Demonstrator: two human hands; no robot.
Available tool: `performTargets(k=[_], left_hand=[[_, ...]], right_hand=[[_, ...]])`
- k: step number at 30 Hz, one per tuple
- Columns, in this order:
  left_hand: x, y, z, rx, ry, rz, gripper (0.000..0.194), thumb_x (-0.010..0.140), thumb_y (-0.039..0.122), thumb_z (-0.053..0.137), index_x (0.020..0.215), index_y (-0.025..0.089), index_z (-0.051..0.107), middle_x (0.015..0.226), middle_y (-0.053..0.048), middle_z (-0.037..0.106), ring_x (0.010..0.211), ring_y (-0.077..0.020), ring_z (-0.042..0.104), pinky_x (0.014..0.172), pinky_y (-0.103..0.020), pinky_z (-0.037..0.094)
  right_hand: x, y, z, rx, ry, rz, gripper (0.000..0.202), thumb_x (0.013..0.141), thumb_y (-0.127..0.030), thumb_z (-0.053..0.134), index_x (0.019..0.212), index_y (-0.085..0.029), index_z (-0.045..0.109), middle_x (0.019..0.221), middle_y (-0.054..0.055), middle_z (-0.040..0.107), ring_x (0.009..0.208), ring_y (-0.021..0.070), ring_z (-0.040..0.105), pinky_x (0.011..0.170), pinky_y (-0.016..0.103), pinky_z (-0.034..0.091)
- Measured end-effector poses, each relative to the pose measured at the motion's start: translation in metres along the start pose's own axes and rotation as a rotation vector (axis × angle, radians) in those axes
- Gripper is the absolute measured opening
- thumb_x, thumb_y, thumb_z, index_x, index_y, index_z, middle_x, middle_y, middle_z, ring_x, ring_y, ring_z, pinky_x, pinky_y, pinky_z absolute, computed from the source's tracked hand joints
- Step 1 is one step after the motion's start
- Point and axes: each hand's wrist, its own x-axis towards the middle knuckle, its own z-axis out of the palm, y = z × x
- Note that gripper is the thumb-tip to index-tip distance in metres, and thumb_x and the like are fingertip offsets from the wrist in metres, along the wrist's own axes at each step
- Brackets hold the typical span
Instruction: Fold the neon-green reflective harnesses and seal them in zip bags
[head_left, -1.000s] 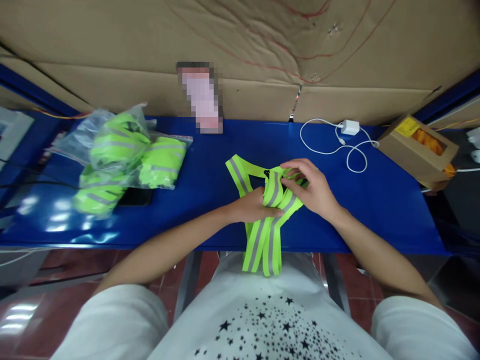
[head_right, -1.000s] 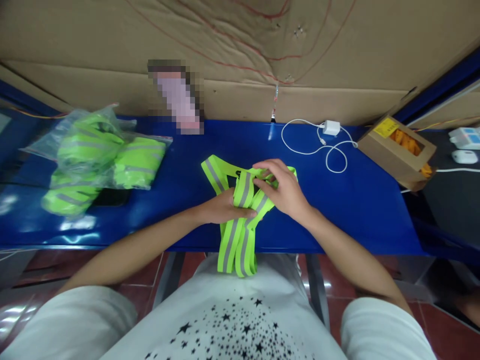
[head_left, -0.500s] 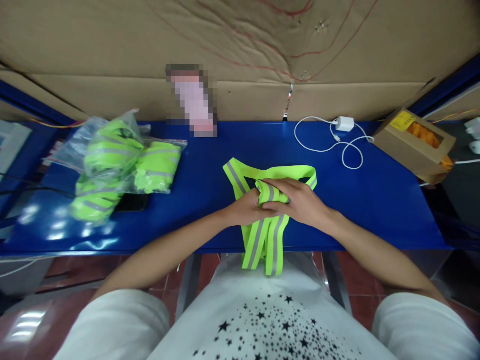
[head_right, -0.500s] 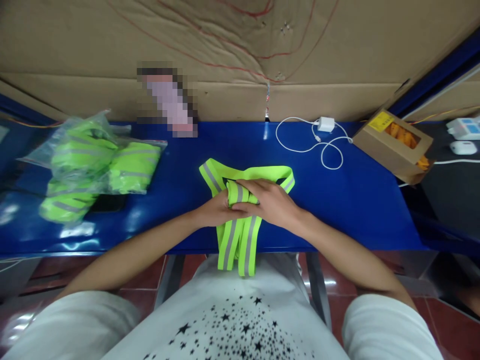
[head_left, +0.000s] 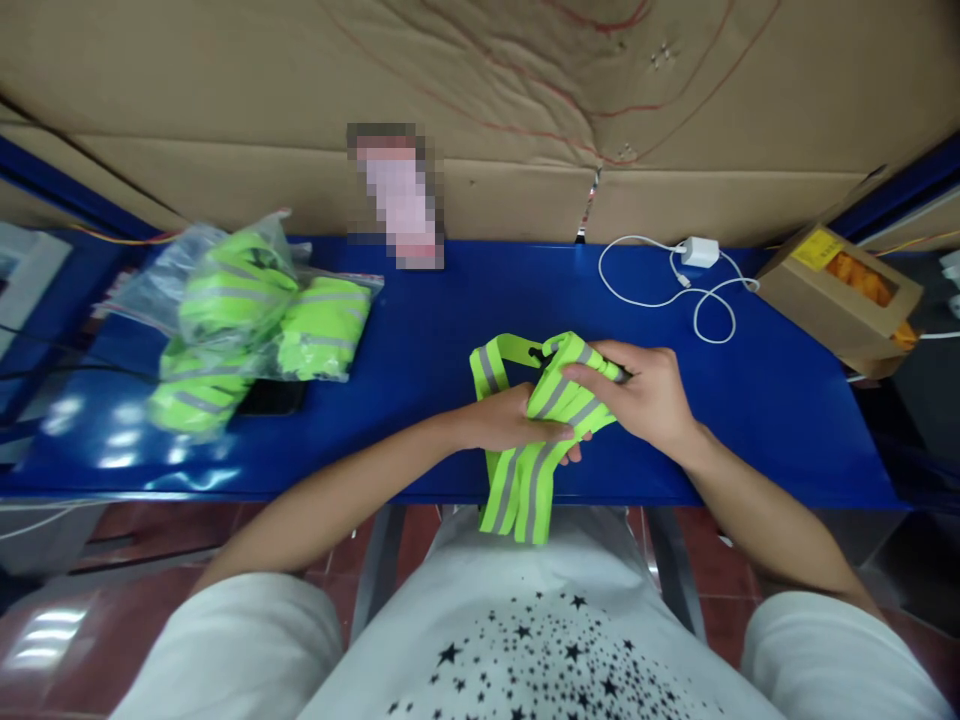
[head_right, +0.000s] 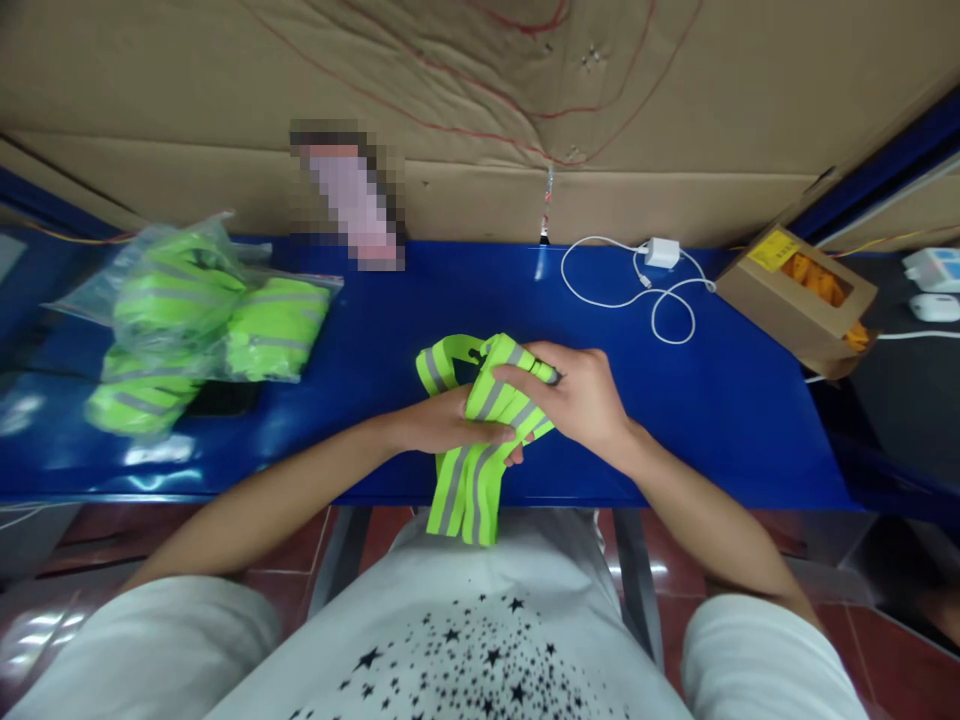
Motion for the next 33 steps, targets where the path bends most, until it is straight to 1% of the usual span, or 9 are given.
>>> performTargets(k=[3, 7, 11, 13, 18, 21, 25, 28, 33], left_hand=[[-0.003, 0.002, -0.006, 0.098, -0.023, 0.034, 0.031, 0.092, 0.040, 0.070, 0.106, 0.012, 0.072, 0.098, -0.012, 0.078, 0.089, -0.0197, 0.074, 0.083, -0.032, 0.060], [-0.005, 0.002, -0.006, 0.159, -0.007, 0.066, 0.032, 0.094, 0.041, 0.067, 0.103, 0.012, 0.075, 0.100, -0.014, 0.078, 0.090, -0.0213, 0.075, 0.080, -0.032, 0.061], [-0.004, 0.000, -0.003, 0.044, 0.031, 0.056, 0.034, 0.092, 0.042, 0.072, 0.110, 0.013, 0.073, 0.105, -0.014, 0.078, 0.093, -0.0236, 0.076, 0.083, -0.035, 0.063], [-0.005, 0.001, -0.002, -0.008, 0.003, 0.048, 0.037, 0.093, 0.041, 0.070, 0.117, 0.013, 0.070, 0.110, -0.016, 0.077, 0.097, -0.0239, 0.076, 0.085, -0.037, 0.064], [-0.009, 0.006, 0.001, 0.096, -0.030, 0.059, 0.036, 0.097, 0.042, 0.064, 0.116, 0.012, 0.071, 0.115, -0.016, 0.076, 0.102, -0.0229, 0.075, 0.088, -0.035, 0.063], [-0.011, 0.008, 0.003, 0.097, -0.060, 0.057, 0.035, 0.096, 0.038, 0.066, 0.120, 0.013, 0.069, 0.116, -0.014, 0.075, 0.107, -0.0238, 0.073, 0.091, -0.036, 0.062], [-0.011, 0.007, 0.008, 0.067, -0.082, 0.114, 0.030, 0.091, 0.034, 0.073, 0.112, 0.013, 0.070, 0.112, -0.013, 0.075, 0.105, -0.0228, 0.073, 0.097, -0.038, 0.060], [-0.008, 0.005, 0.009, -0.021, -0.058, 0.152, 0.029, 0.086, 0.032, 0.078, 0.107, 0.013, 0.070, 0.106, -0.012, 0.074, 0.095, -0.0213, 0.074, 0.093, -0.039, 0.061], [-0.006, 0.004, 0.005, -0.164, -0.052, 0.062, 0.031, 0.087, 0.035, 0.077, 0.109, 0.013, 0.074, 0.115, -0.015, 0.075, 0.102, -0.0252, 0.075, 0.099, -0.044, 0.059]], right_hand=[[0.002, 0.001, -0.001, 0.222, -0.104, 0.175, 0.038, 0.087, -0.057, 0.071, 0.085, -0.019, 0.073, 0.063, -0.002, 0.068, 0.054, 0.0121, 0.057, 0.048, 0.023, 0.041], [0.003, 0.004, 0.004, 0.390, -0.208, 0.332, 0.043, 0.090, -0.059, 0.065, 0.115, -0.024, 0.067, 0.073, -0.001, 0.073, 0.058, 0.0174, 0.064, 0.048, 0.026, 0.048], [-0.002, 0.001, 0.009, 0.090, -0.029, 0.080, 0.040, 0.097, -0.048, 0.061, 0.128, -0.025, 0.060, 0.102, 0.005, 0.074, 0.085, 0.0210, 0.070, 0.074, 0.033, 0.057], [-0.003, 0.001, 0.009, -0.007, -0.027, -0.032, 0.035, 0.101, -0.042, 0.055, 0.130, -0.024, 0.061, 0.113, 0.008, 0.073, 0.100, 0.0230, 0.070, 0.088, 0.037, 0.056], [0.004, 0.011, 0.003, -0.045, -0.237, -0.172, 0.036, 0.104, -0.040, 0.050, 0.129, -0.021, 0.068, 0.126, 0.011, 0.072, 0.117, 0.0259, 0.067, 0.100, 0.041, 0.051], [0.010, 0.017, -0.001, 0.111, -0.435, -0.233, 0.041, 0.106, -0.042, 0.045, 0.137, -0.025, 0.065, 0.125, 0.007, 0.073, 0.110, 0.0218, 0.071, 0.093, 0.036, 0.055], [0.010, 0.018, -0.003, 0.075, -0.583, -0.272, 0.056, 0.096, -0.052, 0.062, 0.146, -0.026, 0.057, 0.114, 0.004, 0.077, 0.098, 0.0211, 0.073, 0.091, 0.036, 0.054], [0.007, 0.016, 0.001, -0.044, -0.484, -0.250, 0.059, 0.095, -0.051, 0.065, 0.147, -0.026, 0.054, 0.117, 0.005, 0.077, 0.099, 0.0215, 0.073, 0.099, 0.041, 0.051], [0.004, 0.017, 0.006, -0.065, -0.366, -0.298, 0.057, 0.096, -0.044, 0.065, 0.148, -0.025, 0.052, 0.144, 0.010, 0.063, 0.130, 0.0274, 0.061, 0.109, 0.048, 0.050]])
